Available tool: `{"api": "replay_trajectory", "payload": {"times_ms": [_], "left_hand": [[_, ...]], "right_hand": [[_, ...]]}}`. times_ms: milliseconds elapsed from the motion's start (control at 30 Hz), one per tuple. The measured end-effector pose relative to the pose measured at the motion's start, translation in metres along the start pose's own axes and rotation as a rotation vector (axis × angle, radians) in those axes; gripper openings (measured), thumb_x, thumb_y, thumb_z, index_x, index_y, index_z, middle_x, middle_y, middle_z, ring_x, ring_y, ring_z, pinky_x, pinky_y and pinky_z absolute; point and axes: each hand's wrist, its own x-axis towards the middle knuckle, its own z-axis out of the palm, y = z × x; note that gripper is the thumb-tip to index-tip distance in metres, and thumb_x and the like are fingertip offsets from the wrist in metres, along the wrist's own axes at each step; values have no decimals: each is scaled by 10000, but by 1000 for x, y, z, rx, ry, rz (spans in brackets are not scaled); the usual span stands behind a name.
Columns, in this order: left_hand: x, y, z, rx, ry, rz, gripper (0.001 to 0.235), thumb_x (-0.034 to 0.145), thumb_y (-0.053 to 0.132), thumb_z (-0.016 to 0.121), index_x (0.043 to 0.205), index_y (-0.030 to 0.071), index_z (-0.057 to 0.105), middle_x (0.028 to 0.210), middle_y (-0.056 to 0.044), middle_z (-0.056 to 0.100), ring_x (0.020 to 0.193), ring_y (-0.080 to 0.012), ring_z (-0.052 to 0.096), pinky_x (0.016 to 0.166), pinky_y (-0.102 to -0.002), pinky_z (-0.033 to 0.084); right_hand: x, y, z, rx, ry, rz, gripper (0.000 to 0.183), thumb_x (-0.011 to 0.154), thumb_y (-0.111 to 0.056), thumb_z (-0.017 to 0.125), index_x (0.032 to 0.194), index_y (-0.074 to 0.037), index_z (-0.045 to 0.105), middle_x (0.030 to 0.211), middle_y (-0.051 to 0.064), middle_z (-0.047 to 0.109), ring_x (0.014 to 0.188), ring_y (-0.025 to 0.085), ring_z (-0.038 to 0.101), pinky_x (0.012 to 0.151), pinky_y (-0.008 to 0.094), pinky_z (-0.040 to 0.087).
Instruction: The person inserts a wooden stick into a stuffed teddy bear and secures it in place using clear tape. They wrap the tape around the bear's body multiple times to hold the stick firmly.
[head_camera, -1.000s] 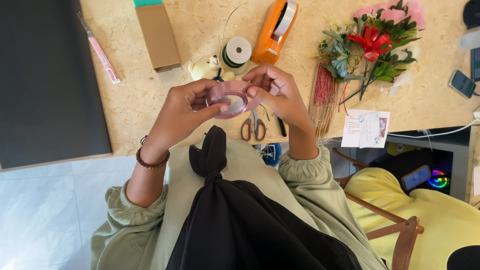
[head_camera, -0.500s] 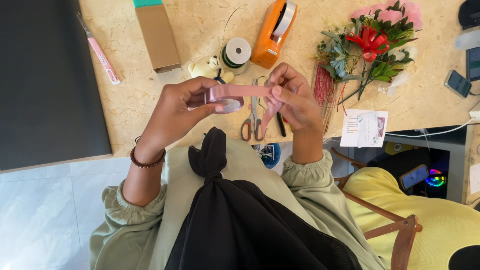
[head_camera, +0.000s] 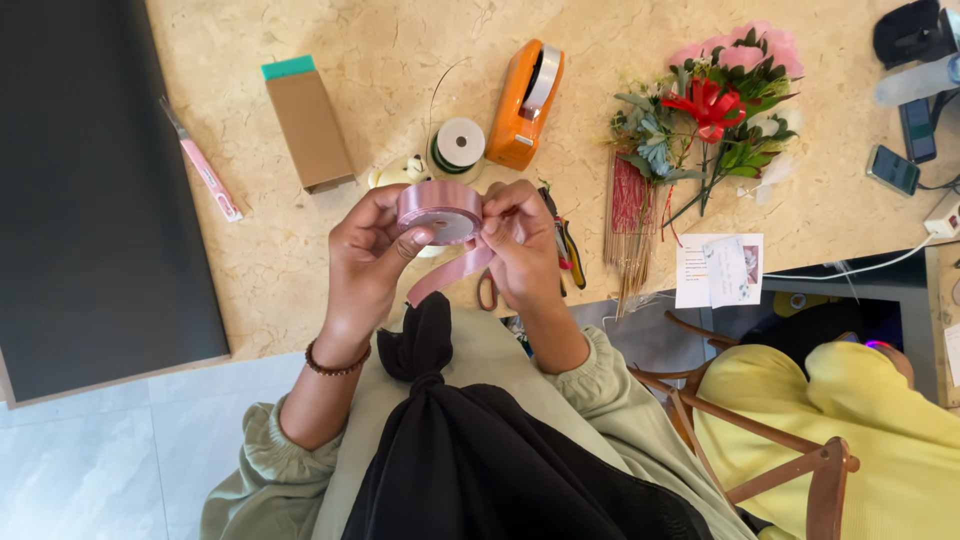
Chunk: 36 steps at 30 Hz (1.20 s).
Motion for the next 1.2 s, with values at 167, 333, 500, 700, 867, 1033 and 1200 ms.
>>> {"api": "replay_trajectory", "payload": {"times_ms": [167,333,500,700,867,1033,1200], "left_hand": [[-3,-20,7,-123,118,39,362,935,126,753,1241,-13,616,1077,-129,716,1007,-183,703,959,-380,582],[-6,-13,28,-208,164,59,315,971,189,709,1224,37,600,1093,-92,714,1034,-168,675,1015,-374,512],[-4,-4,38,-152,160,-38,141,1032,126,612,1170,96,598,1068,-13,701,1033,-125,655,1035,-342,481],[7,53,-16,613,-111,-200,314,890,102,765,1194,112,684,1134,-8,718,788,-92,606,690,-216,528],[2,53,-13,602,-141,-281,173,892,101,754,1056,56,719,941,-50,714,714,-110,646,549,-258,606],[-14,12,-13,420,18,-232,199,943,79,678,1129,12,653,1031,-102,669,829,-157,699,662,-335,745],[-17,17,-9,586,-62,-210,313,974,135,639,1267,30,612,1062,-90,693,830,-150,712,729,-284,707]], "right_hand": [[-2,-8,28,-296,111,-191,163,978,-156,706,1037,-28,624,1030,122,557,883,163,596,787,305,534],[-6,4,41,-353,118,-339,370,910,-233,805,1129,11,632,1272,235,595,1145,243,634,982,349,498],[2,17,22,-372,90,-328,416,793,58,863,1122,96,612,1085,212,705,991,206,716,894,344,560],[19,-41,4,-700,-407,-82,213,959,-97,748,1166,-63,713,1076,129,754,882,164,726,700,202,586],[20,-50,12,-760,-459,-41,178,926,-118,786,1080,-78,706,1046,84,768,879,133,717,725,230,548],[10,-26,12,-539,-188,52,238,890,-125,804,1066,-16,686,1096,151,764,1036,214,753,876,276,613],[16,-38,19,-522,-200,151,187,869,-57,809,884,-42,623,959,150,777,870,174,756,762,257,609]]}}
